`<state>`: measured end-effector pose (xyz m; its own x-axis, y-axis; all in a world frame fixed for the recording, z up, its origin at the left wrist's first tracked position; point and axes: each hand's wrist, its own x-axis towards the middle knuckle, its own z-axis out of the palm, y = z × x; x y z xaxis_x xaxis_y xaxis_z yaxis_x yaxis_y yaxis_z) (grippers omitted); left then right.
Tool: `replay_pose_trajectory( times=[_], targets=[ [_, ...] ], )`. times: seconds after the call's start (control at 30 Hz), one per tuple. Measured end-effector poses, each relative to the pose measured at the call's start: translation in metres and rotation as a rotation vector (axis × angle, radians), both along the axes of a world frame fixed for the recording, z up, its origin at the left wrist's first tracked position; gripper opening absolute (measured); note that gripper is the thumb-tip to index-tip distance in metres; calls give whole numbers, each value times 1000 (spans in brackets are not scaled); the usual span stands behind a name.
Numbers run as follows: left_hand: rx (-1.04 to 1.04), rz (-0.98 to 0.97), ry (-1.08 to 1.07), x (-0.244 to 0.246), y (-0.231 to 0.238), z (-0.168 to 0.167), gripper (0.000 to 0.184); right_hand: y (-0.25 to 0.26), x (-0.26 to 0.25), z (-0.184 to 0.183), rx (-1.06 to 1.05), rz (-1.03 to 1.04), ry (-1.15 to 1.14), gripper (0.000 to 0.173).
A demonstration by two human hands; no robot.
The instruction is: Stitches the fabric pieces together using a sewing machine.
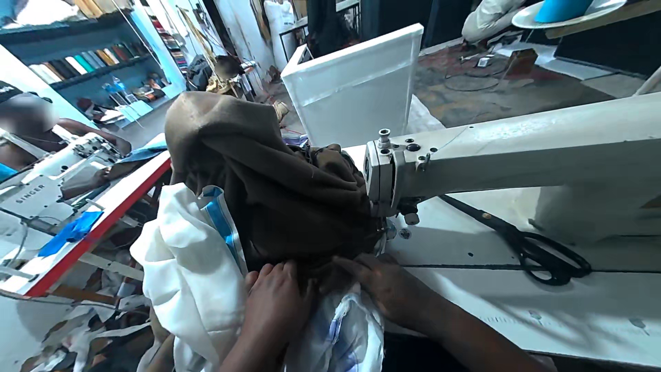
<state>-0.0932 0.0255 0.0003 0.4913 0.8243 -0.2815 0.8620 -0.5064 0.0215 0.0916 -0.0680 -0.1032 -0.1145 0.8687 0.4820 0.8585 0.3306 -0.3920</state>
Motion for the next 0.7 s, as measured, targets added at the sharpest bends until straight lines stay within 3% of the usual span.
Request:
replay_pose_trajectory(
  times=[0.2, 0.37, 0.43, 0.53, 0.6, 0.7],
  targets=[
    [-87, 36, -198, -4, 5, -3, 69, -7, 3, -7, -7, 73, 84, 54],
    [-165, 76, -160, 9, 7, 9, 51, -6, -5, -9, -76, 112, 140, 55],
    [-55, 18, -252, 15, 0, 14, 37, -4, -9, -12, -33, 110, 184, 51],
    [310, -169, -434, 33, -12, 11, 23, -3, -21, -9, 10, -42, 310, 28],
    [547, -308, -479, 44, -10, 5, 26, -2, -24, -19, 2, -115, 496, 26],
    [668, -430, -449, 42, -10, -1, 38, -20, -19, -16, -268, -181, 876, 37]
  ],
)
